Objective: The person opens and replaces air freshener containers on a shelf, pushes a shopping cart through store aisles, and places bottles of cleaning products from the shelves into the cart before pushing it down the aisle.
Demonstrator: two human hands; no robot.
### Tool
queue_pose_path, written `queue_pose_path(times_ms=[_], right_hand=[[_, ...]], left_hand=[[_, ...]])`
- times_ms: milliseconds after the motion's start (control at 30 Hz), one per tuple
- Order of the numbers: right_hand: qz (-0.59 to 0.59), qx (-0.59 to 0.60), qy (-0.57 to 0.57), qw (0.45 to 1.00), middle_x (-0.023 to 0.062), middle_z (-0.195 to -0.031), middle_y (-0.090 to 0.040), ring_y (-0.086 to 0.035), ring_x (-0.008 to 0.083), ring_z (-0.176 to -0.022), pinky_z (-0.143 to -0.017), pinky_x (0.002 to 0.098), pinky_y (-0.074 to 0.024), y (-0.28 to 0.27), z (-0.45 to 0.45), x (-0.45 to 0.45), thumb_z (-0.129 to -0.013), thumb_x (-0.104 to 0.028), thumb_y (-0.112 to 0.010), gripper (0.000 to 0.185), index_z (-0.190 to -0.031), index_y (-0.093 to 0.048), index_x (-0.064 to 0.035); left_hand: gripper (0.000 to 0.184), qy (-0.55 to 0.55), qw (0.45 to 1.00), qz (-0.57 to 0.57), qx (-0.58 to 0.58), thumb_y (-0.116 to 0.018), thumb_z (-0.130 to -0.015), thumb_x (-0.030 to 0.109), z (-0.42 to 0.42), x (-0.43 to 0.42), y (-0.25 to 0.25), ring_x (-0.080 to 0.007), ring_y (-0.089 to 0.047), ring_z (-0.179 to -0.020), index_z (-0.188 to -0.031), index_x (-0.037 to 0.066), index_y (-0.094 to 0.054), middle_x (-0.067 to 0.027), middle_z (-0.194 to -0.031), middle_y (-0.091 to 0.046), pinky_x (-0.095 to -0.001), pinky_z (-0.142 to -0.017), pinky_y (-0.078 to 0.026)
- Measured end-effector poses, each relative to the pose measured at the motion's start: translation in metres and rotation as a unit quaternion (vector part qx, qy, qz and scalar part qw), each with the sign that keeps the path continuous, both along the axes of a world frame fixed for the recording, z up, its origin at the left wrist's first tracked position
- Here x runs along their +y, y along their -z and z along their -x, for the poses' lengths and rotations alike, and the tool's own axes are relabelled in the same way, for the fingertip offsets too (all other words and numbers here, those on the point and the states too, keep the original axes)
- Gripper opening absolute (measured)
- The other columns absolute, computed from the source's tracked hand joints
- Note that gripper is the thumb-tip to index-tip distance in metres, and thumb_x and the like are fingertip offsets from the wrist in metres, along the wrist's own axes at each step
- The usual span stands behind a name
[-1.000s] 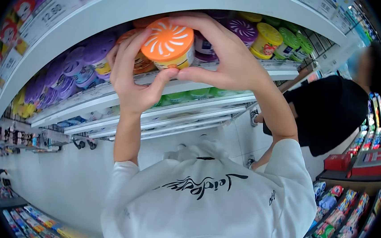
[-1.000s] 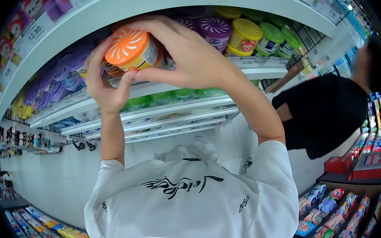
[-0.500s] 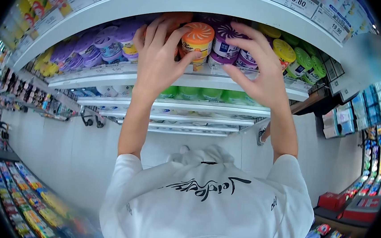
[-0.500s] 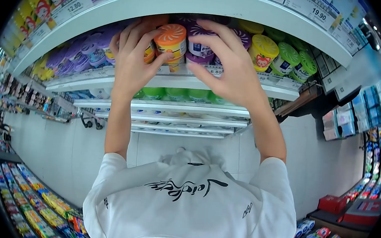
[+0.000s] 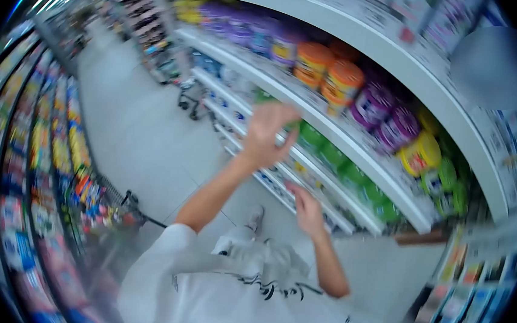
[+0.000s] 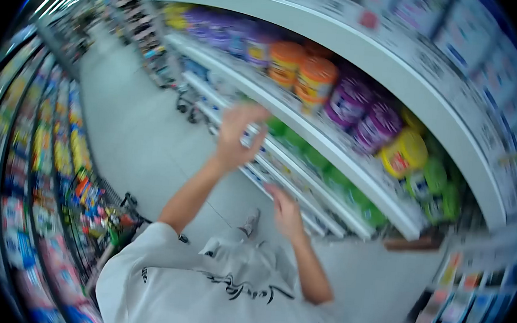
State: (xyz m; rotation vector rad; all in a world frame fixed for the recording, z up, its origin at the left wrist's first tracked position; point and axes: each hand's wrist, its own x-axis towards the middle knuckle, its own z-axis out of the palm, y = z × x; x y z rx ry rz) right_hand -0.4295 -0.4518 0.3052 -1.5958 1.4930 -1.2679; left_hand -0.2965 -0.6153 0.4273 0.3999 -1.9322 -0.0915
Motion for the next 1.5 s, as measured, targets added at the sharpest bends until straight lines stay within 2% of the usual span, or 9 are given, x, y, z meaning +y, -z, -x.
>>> queue_pose_path(times_ms=[167,300,367,433,600,900,1100,1333,1500], right_hand=[[-0.204,0.129,0.027,0.970,0.0191,-0.098,-0.066,-0.063,0.0386,-0.090,-0.078,0.0459,-0.0496,0.286,0.007,0.057,-0.086,-0.015,-0.058,0.025,-0.107,-0.063,-0.0042],[-0.432,0.483,-0.281,0.708,0.0111,-0.074,-0.068,-0.065,0.0291,-0.069,-0.072,0.0412,-0.0496,0.425,0.078,0.183,-0.073,-0.023,-0.066,0.014,-0.078,-0.071,-0.0106],[-0.197,0.521,-0.381,0.738,0.0119,-0.076,-0.070,-0.069,0.0271,-0.070,-0.062,0.0395,-0.0522,0.469,0.135,0.250,-0.081,-0.020,-0.060,0.019,-0.075,-0.069,-0.0041],[-0.672,-0.101,0.044,0.732,0.0165,-0.076,-0.069,-0.069,0.0285,-0.063,-0.048,0.0359,-0.0511,0.520,0.146,0.274,-0.084,-0.016,-0.058,0.020,-0.075,-0.066,0.0007],[-0.641,-0.031,-0.059,0.765,0.0179,-0.074,-0.067,-0.067,0.0278,-0.058,-0.044,0.0345,-0.0499,0.471,0.135,0.222,-0.084,-0.014,-0.057,0.019,-0.078,-0.063,0.0031],[-0.400,0.073,-0.228,0.885,0.0103,-0.054,-0.058,-0.054,0.0191,-0.040,-0.035,0.0339,-0.0393,0.331,-0.104,0.011,-0.087,-0.015,-0.058,0.015,-0.078,-0.062,-0.0038],[-0.345,0.018,-0.343,0.874,0.0096,-0.062,-0.061,-0.059,0.0158,-0.050,-0.045,0.0280,-0.0464,0.240,-0.317,0.024,-0.086,-0.006,-0.047,0.015,-0.089,-0.061,-0.0004],[-0.335,0.065,-0.472,0.813,0.0120,-0.069,-0.067,-0.063,0.0153,-0.056,-0.049,0.0263,-0.0493,0.278,-0.433,0.181,-0.088,-0.002,-0.042,0.021,-0.091,-0.062,0.0015],[-0.371,0.125,-0.518,0.761,0.0120,-0.068,-0.066,-0.064,0.0161,-0.057,-0.052,0.0277,-0.0521,0.296,-0.457,0.226,-0.090,-0.001,-0.042,0.021,-0.092,-0.063,0.0018]], left_hand=[[0.017,-0.097,0.886,-0.366,-0.268,-0.058,-0.088,0.018,-0.133,0.109,0.285,-0.0379,-0.058,-0.088,-0.099,0.005,-0.060,-0.0176,-0.094,-0.061,-0.0476,-0.073,-0.047],[0.032,-0.315,0.471,-0.764,-0.310,-0.055,-0.090,0.020,-0.328,0.328,0.471,-0.0329,-0.062,-0.097,-0.118,0.005,-0.058,-0.0179,-0.108,-0.064,-0.0430,-0.083,-0.049],[0.032,-0.285,0.307,-0.804,-0.423,-0.055,-0.089,0.020,-0.402,0.413,0.472,-0.0333,-0.062,-0.097,-0.117,0.005,-0.059,-0.0184,-0.108,-0.064,-0.0432,-0.084,-0.049],[0.032,-0.252,0.246,-0.823,-0.446,-0.055,-0.088,0.020,-0.438,0.453,0.459,-0.0337,-0.062,-0.098,-0.116,0.005,-0.060,-0.0189,-0.109,-0.064,-0.0434,-0.084,-0.049],[0.032,-0.219,0.303,-0.824,-0.427,-0.056,-0.087,0.020,-0.432,0.474,0.481,-0.0347,-0.062,-0.099,-0.113,0.004,-0.063,-0.0202,-0.109,-0.064,-0.0440,-0.085,-0.049],[0.039,-0.172,0.734,-0.657,0.017,-0.058,-0.087,0.031,-0.323,0.363,0.374,-0.0290,-0.065,-0.094,-0.115,0.004,-0.061,-0.0161,-0.102,-0.068,-0.0390,-0.083,-0.050],[0.038,-0.206,0.671,-0.712,0.039,-0.061,-0.084,0.032,-0.415,0.456,0.437,-0.0281,-0.065,-0.093,-0.112,0.006,-0.064,-0.0165,-0.101,-0.068,-0.0385,-0.081,-0.051],[0.034,-0.444,0.317,-0.838,0.015,-0.059,-0.080,0.032,-0.541,0.712,0.525,-0.0301,-0.065,-0.101,-0.103,0.009,-0.070,-0.0160,-0.110,-0.067,-0.0414,-0.083,-0.051],[0.021,-0.312,0.476,-0.790,-0.228,-0.061,-0.076,0.023,-0.587,0.846,0.555,-0.0262,-0.067,-0.068,-0.089,0.008,-0.069,-0.0120,-0.076,-0.067,-0.0403,-0.059,-0.053]])
